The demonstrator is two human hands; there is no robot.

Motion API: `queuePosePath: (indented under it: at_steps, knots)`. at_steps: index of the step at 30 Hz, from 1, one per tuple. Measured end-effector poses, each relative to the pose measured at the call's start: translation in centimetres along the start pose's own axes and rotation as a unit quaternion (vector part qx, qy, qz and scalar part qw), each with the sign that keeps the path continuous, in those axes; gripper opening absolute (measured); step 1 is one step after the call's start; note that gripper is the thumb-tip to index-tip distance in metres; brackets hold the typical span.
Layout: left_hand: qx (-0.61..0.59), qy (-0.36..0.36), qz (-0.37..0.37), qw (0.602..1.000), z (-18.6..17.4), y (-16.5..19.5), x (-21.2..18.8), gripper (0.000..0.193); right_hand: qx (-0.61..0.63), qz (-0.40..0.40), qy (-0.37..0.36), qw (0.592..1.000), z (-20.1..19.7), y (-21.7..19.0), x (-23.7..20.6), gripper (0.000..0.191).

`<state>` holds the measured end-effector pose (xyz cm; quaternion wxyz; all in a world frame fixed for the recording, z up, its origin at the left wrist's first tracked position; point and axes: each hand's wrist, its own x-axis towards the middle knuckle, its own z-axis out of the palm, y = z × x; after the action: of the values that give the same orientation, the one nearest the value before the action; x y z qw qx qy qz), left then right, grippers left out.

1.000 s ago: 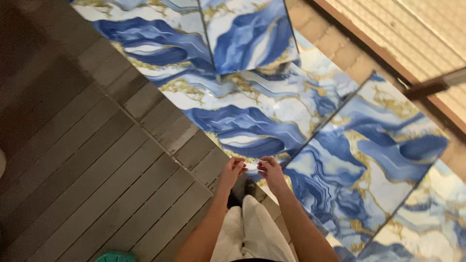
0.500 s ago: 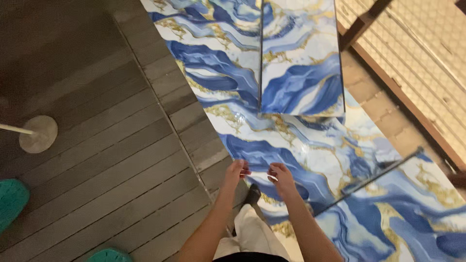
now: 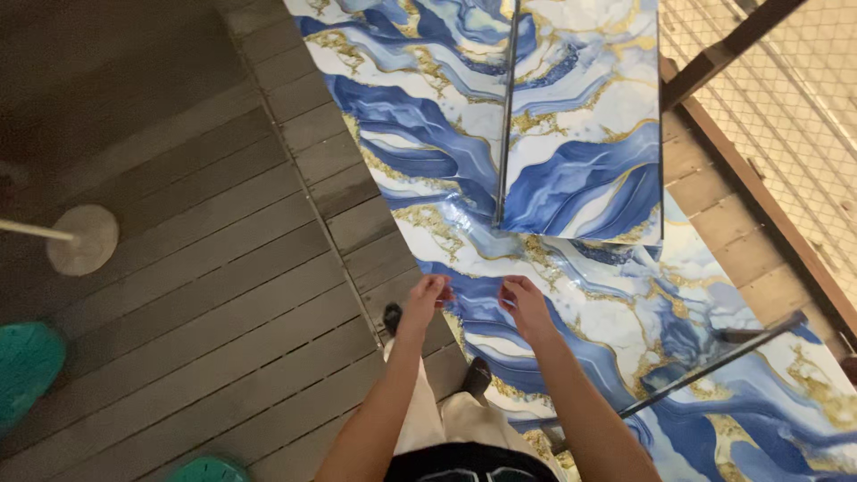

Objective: The person arranges large square tiles with a blue, white, and gold marble pattern on a wooden floor. They lift and place tiles one at a time, aligning edges to form a continuous surface. Toward the end, they move a patterned cushion and a pink box onto the tiled area.

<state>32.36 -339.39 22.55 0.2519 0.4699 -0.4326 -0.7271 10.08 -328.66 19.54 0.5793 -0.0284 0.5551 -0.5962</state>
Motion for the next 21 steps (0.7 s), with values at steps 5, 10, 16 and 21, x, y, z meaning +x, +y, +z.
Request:
queuePosePath:
  at_steps: [5, 10, 16, 21]
  knots:
    - [-0.032, -0.026, -0.014, 0.999, -4.0, 2.2, 4.4, 0.032, 0.012, -0.035, 0.005, 0.999, 3.7, -1.0, 3.3, 0.014]
    - [-0.057, -0.071, 0.023, 0.996, -8.5, 7.2, 10.5, 0.03, 0.006, -0.003, 0.056, 0.998, 9.0, -3.5, 7.5, 0.016]
    - [-0.007, -0.083, 0.035, 0.996, -13.2, 14.9, 16.7, 0.028, 0.004, -0.027, 0.085, 0.996, 15.3, -6.0, 12.2, 0.019]
    - [-0.009, -0.074, 0.025, 0.997, -15.6, 19.1, 20.8, 0.026, 0.028, -0.017, 0.094, 0.995, 19.5, -6.9, 15.4, 0.018]
